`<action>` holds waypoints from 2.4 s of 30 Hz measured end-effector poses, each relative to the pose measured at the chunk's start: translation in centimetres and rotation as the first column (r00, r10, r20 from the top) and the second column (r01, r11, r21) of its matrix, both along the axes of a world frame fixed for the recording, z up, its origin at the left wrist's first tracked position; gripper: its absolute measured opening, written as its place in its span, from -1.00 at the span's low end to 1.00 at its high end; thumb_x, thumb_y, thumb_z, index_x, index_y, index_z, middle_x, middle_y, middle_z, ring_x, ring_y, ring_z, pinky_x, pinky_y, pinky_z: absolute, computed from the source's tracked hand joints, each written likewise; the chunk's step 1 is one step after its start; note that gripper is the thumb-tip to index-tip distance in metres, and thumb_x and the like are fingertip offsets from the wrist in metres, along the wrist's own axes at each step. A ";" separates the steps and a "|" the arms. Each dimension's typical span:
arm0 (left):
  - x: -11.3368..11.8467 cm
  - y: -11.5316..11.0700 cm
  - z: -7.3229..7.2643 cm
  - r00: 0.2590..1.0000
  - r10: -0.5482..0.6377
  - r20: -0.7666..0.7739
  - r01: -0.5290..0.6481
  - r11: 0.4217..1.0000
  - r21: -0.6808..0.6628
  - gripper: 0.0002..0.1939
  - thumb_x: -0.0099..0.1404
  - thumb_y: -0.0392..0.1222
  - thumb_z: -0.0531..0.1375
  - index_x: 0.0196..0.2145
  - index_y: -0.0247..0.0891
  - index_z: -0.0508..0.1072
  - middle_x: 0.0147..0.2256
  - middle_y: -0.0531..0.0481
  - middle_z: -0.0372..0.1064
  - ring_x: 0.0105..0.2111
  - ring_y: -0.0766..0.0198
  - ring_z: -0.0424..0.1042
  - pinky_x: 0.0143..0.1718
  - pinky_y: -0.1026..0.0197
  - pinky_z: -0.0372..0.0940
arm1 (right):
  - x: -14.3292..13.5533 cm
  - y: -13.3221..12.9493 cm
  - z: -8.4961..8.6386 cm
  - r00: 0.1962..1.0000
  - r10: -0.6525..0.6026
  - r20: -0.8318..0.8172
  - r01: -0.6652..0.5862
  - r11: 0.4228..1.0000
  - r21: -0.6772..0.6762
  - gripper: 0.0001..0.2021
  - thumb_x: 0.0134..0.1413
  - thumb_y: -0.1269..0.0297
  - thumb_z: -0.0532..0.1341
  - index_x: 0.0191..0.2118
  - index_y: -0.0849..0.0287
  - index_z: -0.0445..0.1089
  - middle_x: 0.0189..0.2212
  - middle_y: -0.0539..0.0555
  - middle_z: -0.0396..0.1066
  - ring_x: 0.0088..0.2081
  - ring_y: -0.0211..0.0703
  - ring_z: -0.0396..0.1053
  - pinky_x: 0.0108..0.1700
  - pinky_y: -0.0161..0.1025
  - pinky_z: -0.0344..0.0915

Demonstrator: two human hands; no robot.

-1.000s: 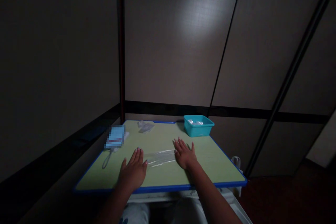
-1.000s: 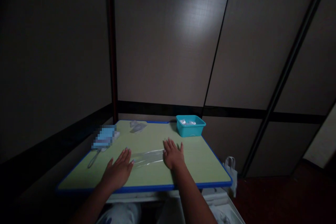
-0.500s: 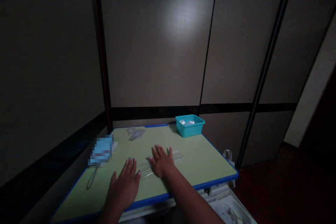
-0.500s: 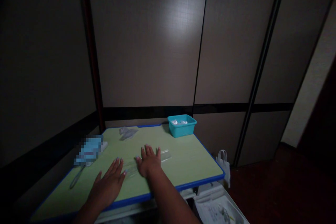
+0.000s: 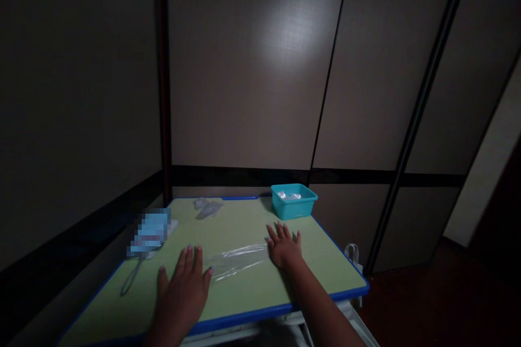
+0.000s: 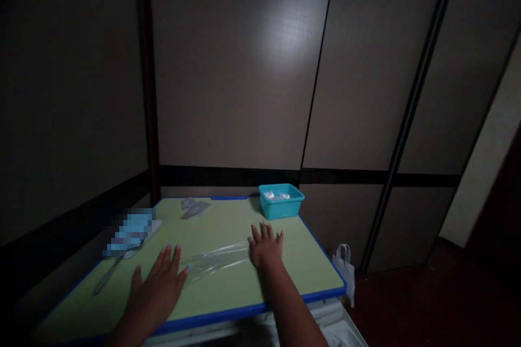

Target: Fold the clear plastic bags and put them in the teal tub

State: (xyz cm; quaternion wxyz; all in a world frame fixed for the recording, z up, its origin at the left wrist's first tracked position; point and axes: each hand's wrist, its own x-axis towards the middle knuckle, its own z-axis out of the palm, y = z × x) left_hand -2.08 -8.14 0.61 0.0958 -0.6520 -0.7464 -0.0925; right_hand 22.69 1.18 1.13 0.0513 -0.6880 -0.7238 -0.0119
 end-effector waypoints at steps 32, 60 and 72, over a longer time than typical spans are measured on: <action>7.7 2.8 0.4 0.943 -0.210 0.257 0.231 0.971 -0.057 -0.25 0.24 0.22 -0.30 0.22 -0.34 -0.08 0.24 -0.12 -0.28 0.24 0.06 -0.31 0.15 -0.18 -0.31 | 0.1 0.9 -0.3 0.999 -0.028 0.020 0.029 0.998 -0.054 -0.53 0.20 0.03 -0.30 0.22 -0.23 -0.35 0.28 0.00 -0.43 0.25 0.06 -0.48 0.06 0.33 -0.40; -4.0 -0.9 -0.9 0.991 -0.065 0.114 0.069 0.997 -0.025 -0.40 0.27 -0.02 -0.21 0.22 -0.32 -0.06 0.24 -0.06 -0.27 0.23 0.13 -0.25 0.14 -0.17 -0.28 | -0.3 -1.1 0.5 1.000 0.000 0.022 -0.004 0.978 0.209 -0.52 0.22 0.08 -0.37 0.24 -0.12 -0.37 0.27 -0.04 -0.47 0.26 -0.06 -0.48 0.10 0.29 -0.51; 0.9 10.0 5.5 0.860 -0.461 0.218 0.383 0.866 0.321 -0.47 0.28 0.06 -0.09 0.10 -0.28 0.21 0.10 -0.16 0.17 0.10 0.15 0.11 0.10 0.11 -0.04 | -2.5 -0.7 1.4 0.884 0.452 -0.123 -0.455 0.890 -0.004 -0.49 0.15 -0.11 -0.22 0.21 -0.28 -0.27 0.26 -0.06 -0.33 0.25 -0.02 -0.34 0.12 0.29 -0.47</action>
